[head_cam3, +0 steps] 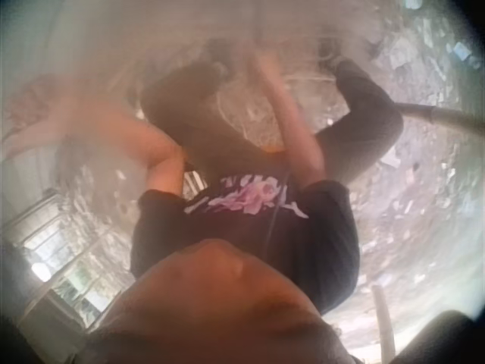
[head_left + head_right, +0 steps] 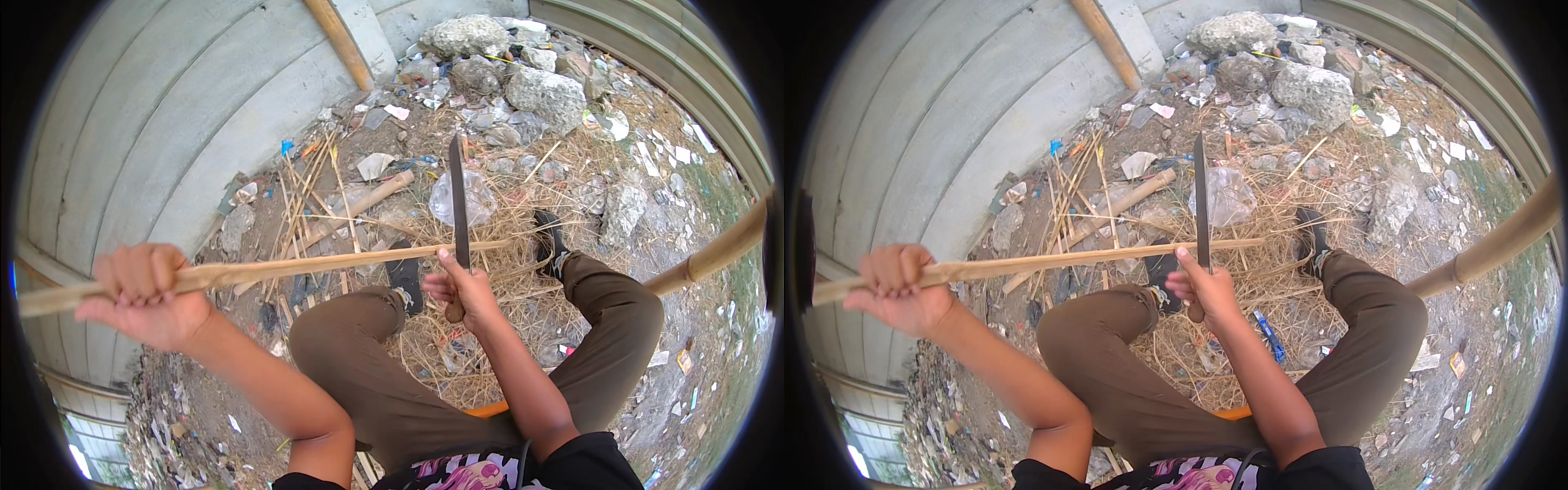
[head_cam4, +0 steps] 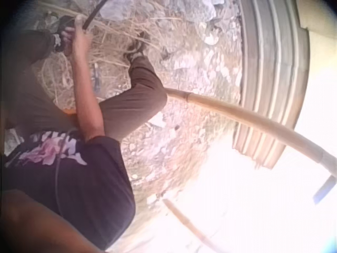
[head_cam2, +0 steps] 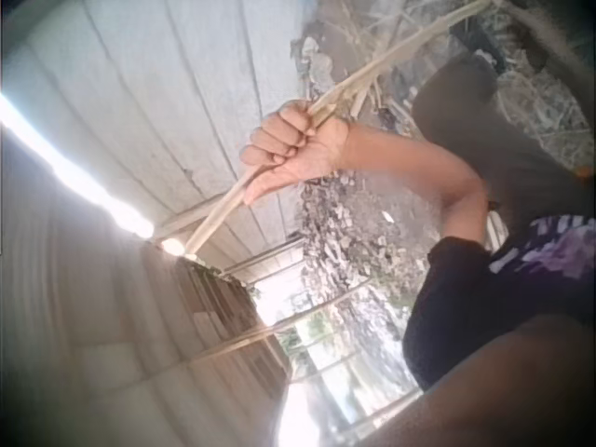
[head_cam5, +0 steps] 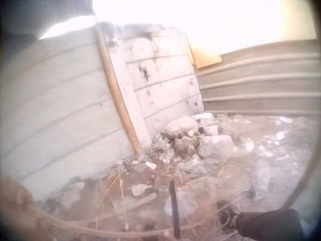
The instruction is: The person sits on the ground and uses a knife to split a long bamboo stick into thin strips. They hold the bamboo with one hand and repeatedly strike it with the knife to separate the fibers.
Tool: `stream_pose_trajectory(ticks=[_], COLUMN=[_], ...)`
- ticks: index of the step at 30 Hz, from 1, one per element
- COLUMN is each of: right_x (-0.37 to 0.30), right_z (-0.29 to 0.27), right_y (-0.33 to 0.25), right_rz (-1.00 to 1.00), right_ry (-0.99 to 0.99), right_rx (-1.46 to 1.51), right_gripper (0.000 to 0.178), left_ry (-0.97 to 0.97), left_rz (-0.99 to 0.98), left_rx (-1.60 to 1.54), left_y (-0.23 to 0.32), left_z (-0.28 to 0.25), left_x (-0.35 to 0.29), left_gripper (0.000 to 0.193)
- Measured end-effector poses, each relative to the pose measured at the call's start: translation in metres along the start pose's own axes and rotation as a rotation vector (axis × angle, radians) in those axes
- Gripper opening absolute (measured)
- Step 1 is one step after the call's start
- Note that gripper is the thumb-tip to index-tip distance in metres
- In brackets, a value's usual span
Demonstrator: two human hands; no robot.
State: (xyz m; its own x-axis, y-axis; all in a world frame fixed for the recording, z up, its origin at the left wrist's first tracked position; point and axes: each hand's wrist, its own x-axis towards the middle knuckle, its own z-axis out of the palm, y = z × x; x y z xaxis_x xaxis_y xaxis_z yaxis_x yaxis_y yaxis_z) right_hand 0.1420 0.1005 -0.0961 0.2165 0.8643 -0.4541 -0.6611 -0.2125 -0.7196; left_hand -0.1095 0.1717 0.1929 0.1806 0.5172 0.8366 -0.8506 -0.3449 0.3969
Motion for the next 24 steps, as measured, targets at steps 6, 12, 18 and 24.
stream_pose_trajectory(ticks=[6,12,18,24], right_x=[-0.065,-0.089,-0.119,-0.191], right_z=[0.046,0.056,0.085,0.13], right_y=[-0.061,-0.138,-0.244,-0.337], right_rz=[-0.272,-0.456,-0.841,-1.3], right_ry=[-0.161,-0.227,-0.29,-0.332], right_rx=[0.364,0.515,0.338,0.02], right_gripper=[0.031,0.016,0.023,0.036], left_ry=[0.092,0.401,0.594,-0.191], left_rz=[0.135,-0.073,-0.788,-1.047], left_rx=[0.125,0.202,0.727,0.958], left_y=[0.075,0.094,0.073,0.049], left_z=[0.051,0.025,0.009,0.045], left_x=[-0.086,-0.156,-0.128,-0.081], left_gripper=[0.054,0.049,0.117,0.079])
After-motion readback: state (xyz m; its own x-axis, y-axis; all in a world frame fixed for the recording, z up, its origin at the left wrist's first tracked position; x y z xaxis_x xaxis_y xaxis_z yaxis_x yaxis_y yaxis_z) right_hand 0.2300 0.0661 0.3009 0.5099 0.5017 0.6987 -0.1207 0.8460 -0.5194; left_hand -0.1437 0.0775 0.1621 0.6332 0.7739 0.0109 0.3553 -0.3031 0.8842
